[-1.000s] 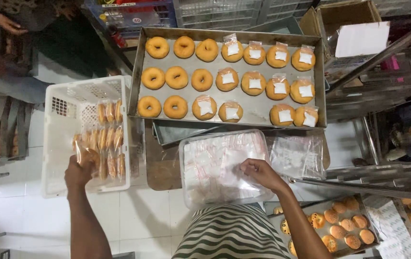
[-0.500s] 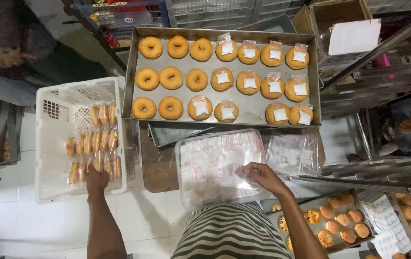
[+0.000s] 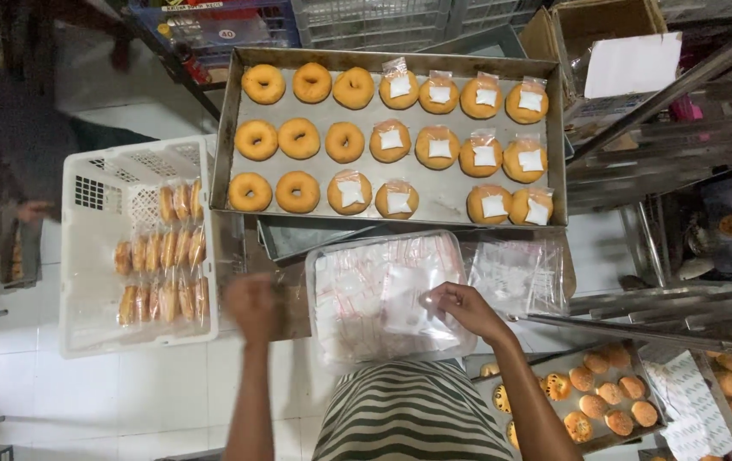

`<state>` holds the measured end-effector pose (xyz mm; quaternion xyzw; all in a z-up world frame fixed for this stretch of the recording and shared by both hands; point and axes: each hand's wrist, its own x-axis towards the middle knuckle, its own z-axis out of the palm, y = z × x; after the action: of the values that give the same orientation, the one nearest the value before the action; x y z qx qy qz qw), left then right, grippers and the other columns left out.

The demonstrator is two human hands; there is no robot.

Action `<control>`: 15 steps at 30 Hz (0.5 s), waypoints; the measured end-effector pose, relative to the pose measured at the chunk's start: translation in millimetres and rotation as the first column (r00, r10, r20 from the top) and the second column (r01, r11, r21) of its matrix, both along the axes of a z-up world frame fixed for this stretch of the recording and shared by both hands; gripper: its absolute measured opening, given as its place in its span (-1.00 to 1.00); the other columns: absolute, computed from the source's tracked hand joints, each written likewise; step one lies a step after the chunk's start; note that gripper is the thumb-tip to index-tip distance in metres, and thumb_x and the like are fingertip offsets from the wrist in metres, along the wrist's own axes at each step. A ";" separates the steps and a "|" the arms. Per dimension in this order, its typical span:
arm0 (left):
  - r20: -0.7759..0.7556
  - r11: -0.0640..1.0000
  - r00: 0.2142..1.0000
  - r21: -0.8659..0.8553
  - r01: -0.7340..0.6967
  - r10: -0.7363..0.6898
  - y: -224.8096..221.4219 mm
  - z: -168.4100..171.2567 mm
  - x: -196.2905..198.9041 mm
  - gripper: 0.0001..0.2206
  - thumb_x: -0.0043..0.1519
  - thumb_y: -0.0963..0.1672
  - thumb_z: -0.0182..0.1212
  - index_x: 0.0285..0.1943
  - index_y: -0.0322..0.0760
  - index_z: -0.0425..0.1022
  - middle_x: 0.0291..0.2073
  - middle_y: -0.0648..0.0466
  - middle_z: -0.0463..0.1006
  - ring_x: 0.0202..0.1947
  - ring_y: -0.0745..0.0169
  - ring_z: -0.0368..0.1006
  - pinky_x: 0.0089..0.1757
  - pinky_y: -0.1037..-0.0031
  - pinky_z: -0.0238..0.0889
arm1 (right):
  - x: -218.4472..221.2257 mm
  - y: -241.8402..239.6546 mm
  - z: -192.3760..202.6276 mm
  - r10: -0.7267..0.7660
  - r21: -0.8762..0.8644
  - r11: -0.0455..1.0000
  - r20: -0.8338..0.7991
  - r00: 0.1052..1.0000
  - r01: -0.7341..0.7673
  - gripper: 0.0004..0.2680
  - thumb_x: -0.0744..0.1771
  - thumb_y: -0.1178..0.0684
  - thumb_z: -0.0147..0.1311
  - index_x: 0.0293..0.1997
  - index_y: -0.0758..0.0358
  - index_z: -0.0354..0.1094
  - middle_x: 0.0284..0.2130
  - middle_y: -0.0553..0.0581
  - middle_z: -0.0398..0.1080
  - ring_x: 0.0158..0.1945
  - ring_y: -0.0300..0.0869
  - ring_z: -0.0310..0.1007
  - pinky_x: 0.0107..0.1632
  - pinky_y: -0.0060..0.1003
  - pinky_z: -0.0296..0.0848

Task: The person packages donuts by placing them into individual plastic bags and then into a larger bag.

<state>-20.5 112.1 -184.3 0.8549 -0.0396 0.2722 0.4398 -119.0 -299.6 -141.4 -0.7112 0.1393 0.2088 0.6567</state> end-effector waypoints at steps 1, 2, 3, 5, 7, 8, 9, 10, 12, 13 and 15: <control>-0.002 1.000 1.000 0.000 -0.001 0.001 -25.2 -5.6 1.5 -0.85 0.34 -0.13 0.16 -0.20 -0.34 0.49 -0.37 -0.19 0.36 -0.24 -0.21 0.31 -0.03 0.26 0.19 | 0.4 -1.5 -3.0 0.001 0.000 1.000 -0.002 1.000 -0.001 -0.85 0.36 0.18 0.00 -0.09 0.23 0.53 -0.59 0.11 0.48 -0.59 -0.33 0.16 -0.48 -0.45 0.16; -0.076 0.981 0.979 0.030 0.190 -0.188 -49.9 -11.1 3.2 -0.87 0.26 -0.14 0.27 -0.31 -0.30 0.52 -0.45 -0.11 0.41 -0.32 -0.13 0.38 -0.13 0.27 0.28 | 1.1 -2.4 -6.1 0.010 0.005 1.000 -0.001 1.000 -0.010 -0.85 0.36 0.17 0.01 -0.08 0.23 0.53 -0.59 0.10 0.49 -0.59 -0.34 0.17 -0.48 -0.45 0.16; -0.154 0.926 0.918 0.044 0.376 -0.366 -74.5 -16.6 4.8 -0.86 0.18 -0.15 0.38 -0.41 -0.27 0.56 -0.52 -0.03 0.46 -0.40 -0.05 0.44 -0.24 0.27 0.35 | 1.6 -3.4 -9.2 0.019 0.009 1.000 0.000 1.000 -0.019 -0.86 0.36 0.17 0.03 -0.07 0.23 0.53 -0.59 0.10 0.49 -0.60 -0.34 0.18 -0.49 -0.46 0.16; -0.308 0.839 0.822 0.116 0.532 -0.478 -116.6 2.4 7.0 -0.85 0.16 -0.11 0.38 -0.19 -0.22 0.55 -0.31 0.01 0.50 -0.18 -0.04 0.43 -0.14 0.25 0.36 | 0.7 -3.9 -7.9 0.034 0.000 0.999 0.007 0.999 -0.034 -0.85 0.35 0.18 0.03 -0.06 0.22 0.52 -0.58 0.09 0.49 -0.60 -0.36 0.19 -0.49 -0.47 0.17; -0.457 0.716 0.693 0.157 0.680 -0.558 -149.6 12.5 11.6 -0.71 0.14 -0.08 0.37 0.03 -0.17 0.54 -0.10 0.04 0.55 0.04 -0.03 0.43 -0.04 0.23 0.37 | -0.2 -7.4 -4.7 0.042 -0.014 0.999 0.019 0.999 -0.041 -0.84 0.34 0.20 0.02 -0.05 0.21 0.51 -0.57 0.08 0.49 -0.60 -0.38 0.20 -0.49 -0.49 0.18; -0.561 0.628 0.638 0.249 0.737 -0.527 -160.9 12.6 13.0 -0.57 0.17 -0.06 0.35 0.20 -0.22 0.44 0.02 0.00 0.48 0.13 -0.03 0.36 -0.02 0.22 0.35 | -2.1 -10.0 -2.8 0.064 0.017 0.998 0.016 0.998 -0.064 -0.84 0.34 0.21 0.03 -0.04 0.24 0.50 -0.56 0.11 0.51 -0.64 -0.36 0.23 -0.55 -0.48 0.22; -0.658 0.523 0.585 0.324 0.789 -0.475 -172.3 12.8 14.4 -0.44 0.20 -0.03 0.32 0.38 -0.26 0.35 0.15 -0.03 0.41 0.22 -0.03 0.29 0.00 0.22 0.34 | -3.8 -12.8 -0.7 0.086 0.049 0.995 0.015 0.996 -0.087 -0.83 0.33 0.22 0.03 -0.02 0.26 0.49 -0.55 0.14 0.53 -0.69 -0.33 0.26 -0.61 -0.47 0.26; -0.656 0.521 0.584 0.324 0.790 -0.479 -176.6 -2.0 14.2 -0.44 0.20 -0.03 0.32 0.38 -0.26 0.35 0.15 -0.03 0.41 0.22 -0.03 0.29 0.00 0.22 0.34 | -7.7 -16.3 0.0 0.082 0.046 0.996 0.016 0.997 -0.083 -0.83 0.33 0.22 0.03 -0.02 0.26 0.49 -0.55 0.14 0.53 -0.69 -0.33 0.26 -0.61 -0.47 0.26; -0.711 0.448 0.600 0.430 0.784 -0.367 -185.6 -31.2 15.5 -0.46 0.13 -0.02 0.39 0.29 -0.23 0.41 0.05 0.01 0.40 0.12 -0.01 0.32 -0.05 0.19 0.36 | -14.6 -23.3 1.3 0.124 0.053 0.991 0.038 0.992 -0.126 -0.87 0.33 0.20 0.07 -0.10 0.25 0.53 -0.51 0.16 0.55 -0.65 -0.29 0.35 -0.59 -0.43 0.33; -0.708 0.444 0.601 0.433 0.785 -0.372 -186.5 -41.9 18.2 -0.46 0.13 -0.02 0.39 0.29 -0.23 0.41 0.05 0.01 0.40 0.12 -0.01 0.32 -0.05 0.19 0.36 | -20.1 -29.1 4.3 0.118 0.051 0.991 0.042 0.992 -0.120 -0.87 0.33 0.20 0.07 -0.10 0.25 0.53 -0.51 0.16 0.55 -0.65 -0.29 0.35 -0.59 -0.43 0.33; -0.709 0.546 0.598 0.354 0.760 -0.373 -184.8 -63.6 21.2 -0.50 0.11 -0.12 0.41 0.25 -0.19 0.40 -0.06 0.05 0.41 0.07 -0.01 0.35 -0.08 0.21 0.36 | -33.3 -37.6 9.2 0.135 0.070 0.989 -0.022 0.991 -0.133 -0.89 0.33 0.16 0.10 -0.15 0.27 0.53 -0.51 0.19 0.54 -0.64 -0.26 0.36 -0.60 -0.45 0.32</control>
<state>0.7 -72.7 -247.9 0.9212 -0.2873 -0.1859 0.1850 -152.3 -337.2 -132.1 -0.6931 0.0928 0.2665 0.6633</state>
